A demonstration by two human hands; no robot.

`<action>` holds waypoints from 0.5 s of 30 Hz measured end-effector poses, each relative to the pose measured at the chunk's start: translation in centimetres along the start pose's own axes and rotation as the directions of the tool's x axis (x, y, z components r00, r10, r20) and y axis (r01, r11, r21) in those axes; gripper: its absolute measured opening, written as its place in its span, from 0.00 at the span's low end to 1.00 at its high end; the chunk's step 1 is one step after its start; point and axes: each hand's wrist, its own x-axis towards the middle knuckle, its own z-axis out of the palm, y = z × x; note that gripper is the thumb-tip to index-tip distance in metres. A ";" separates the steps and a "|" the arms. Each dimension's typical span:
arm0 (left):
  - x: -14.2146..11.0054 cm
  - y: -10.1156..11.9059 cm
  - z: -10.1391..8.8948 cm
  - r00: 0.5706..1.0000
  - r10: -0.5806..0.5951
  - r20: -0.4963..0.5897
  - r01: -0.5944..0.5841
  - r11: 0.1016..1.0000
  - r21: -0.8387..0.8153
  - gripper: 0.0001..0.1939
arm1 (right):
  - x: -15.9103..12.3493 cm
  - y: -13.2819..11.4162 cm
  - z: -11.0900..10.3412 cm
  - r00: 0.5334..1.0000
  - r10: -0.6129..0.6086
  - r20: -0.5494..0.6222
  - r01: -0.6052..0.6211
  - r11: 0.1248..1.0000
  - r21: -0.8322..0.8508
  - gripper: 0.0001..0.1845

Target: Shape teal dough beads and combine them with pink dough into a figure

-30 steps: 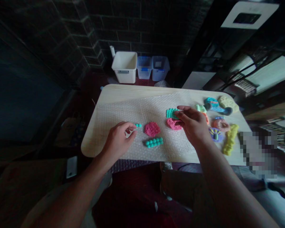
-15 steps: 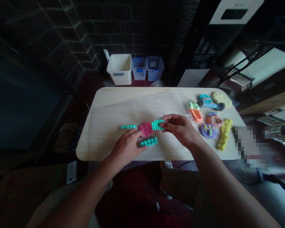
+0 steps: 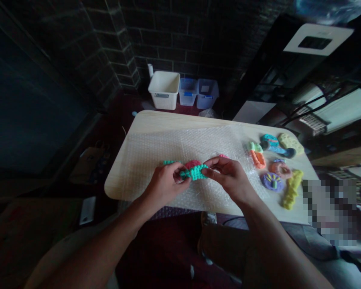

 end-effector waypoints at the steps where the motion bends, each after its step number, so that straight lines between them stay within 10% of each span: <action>1: 0.0 0.2 -0.2 1.000 0.008 -0.012 -0.008 1.000 -0.004 0.08 | 0.0 0.0 0.2 1.000 -0.006 -0.004 0.006 1.000 -0.005 0.14; 10: -0.5 1.0 -0.6 0.987 0.137 -0.079 -0.132 0.989 0.068 0.07 | -0.1 -0.3 1.1 0.999 0.046 0.027 -0.048 0.996 0.078 0.16; 15: -0.3 0.4 -0.1 1.000 -0.009 0.015 0.012 0.965 -0.262 0.12 | -0.1 -0.2 0.6 0.997 0.072 0.020 -0.074 0.995 0.066 0.17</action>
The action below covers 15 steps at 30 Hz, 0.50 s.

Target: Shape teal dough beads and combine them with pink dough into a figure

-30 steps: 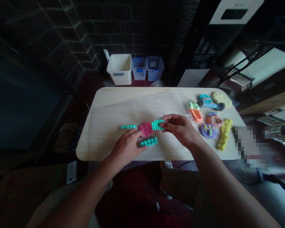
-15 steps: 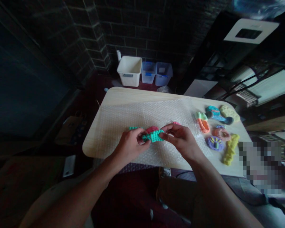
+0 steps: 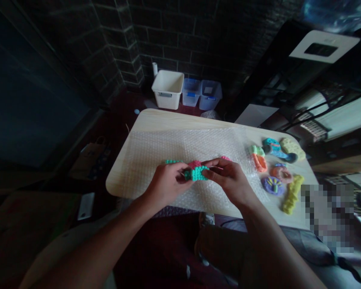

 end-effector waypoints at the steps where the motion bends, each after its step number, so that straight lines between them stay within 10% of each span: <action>1: 0.1 -0.1 0.0 0.999 -0.032 0.022 0.034 0.995 -0.089 0.14 | 0.0 0.0 -0.1 1.000 -0.001 -0.003 0.001 1.000 -0.004 0.17; 15: 0.5 0.1 -0.2 0.979 -0.134 0.156 0.186 0.902 -0.390 0.23 | 0.1 -0.2 -0.1 1.000 0.001 -0.018 0.000 0.999 0.035 0.18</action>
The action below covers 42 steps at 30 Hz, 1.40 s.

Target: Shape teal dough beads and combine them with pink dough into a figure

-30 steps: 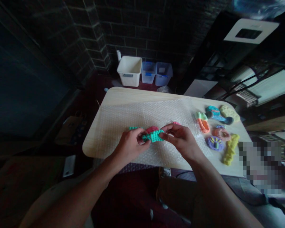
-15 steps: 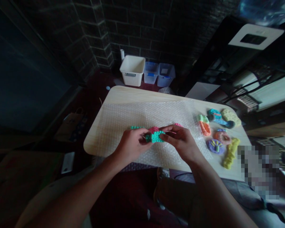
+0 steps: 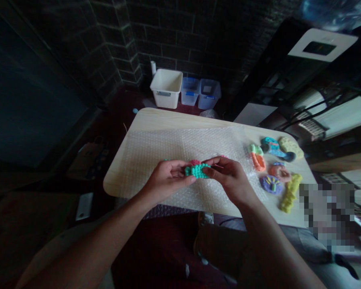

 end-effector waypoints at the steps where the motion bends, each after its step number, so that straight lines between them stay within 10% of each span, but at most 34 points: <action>1: 0.0 0.0 0.0 1.000 -0.001 -0.004 0.001 1.000 -0.017 0.23 | 0.0 0.0 0.0 1.000 -0.003 0.000 0.003 1.000 -0.005 0.18; 17: -0.2 -0.5 0.7 0.984 -0.021 -0.175 0.019 1.000 -0.014 0.16 | -0.2 0.4 0.9 0.999 0.009 0.037 -0.009 1.000 0.012 0.22; 42: -0.9 -0.4 0.6 0.989 -0.013 -0.146 0.000 0.996 -0.091 0.18 | 0.0 0.7 1.5 0.983 0.039 0.181 -0.054 0.996 0.077 0.14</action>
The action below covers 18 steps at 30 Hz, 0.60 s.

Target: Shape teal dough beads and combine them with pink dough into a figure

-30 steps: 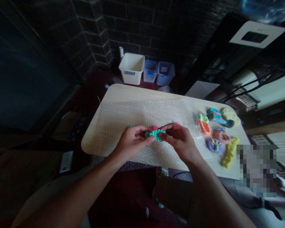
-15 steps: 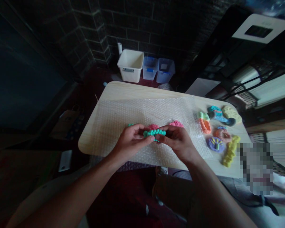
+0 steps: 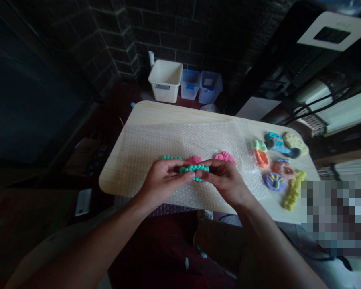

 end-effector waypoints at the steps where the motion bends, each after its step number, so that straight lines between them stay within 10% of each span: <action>1: 0.0 0.0 0.0 1.000 -0.001 0.002 0.001 1.000 -0.003 0.18 | 0.0 0.0 0.0 1.000 0.002 0.000 -0.002 1.000 0.005 0.14; 18: 0.3 -0.3 0.1 1.000 0.001 -0.009 -0.001 1.000 0.013 0.16 | 0.2 0.4 0.0 1.000 0.005 -0.027 -0.005 1.000 0.021 0.15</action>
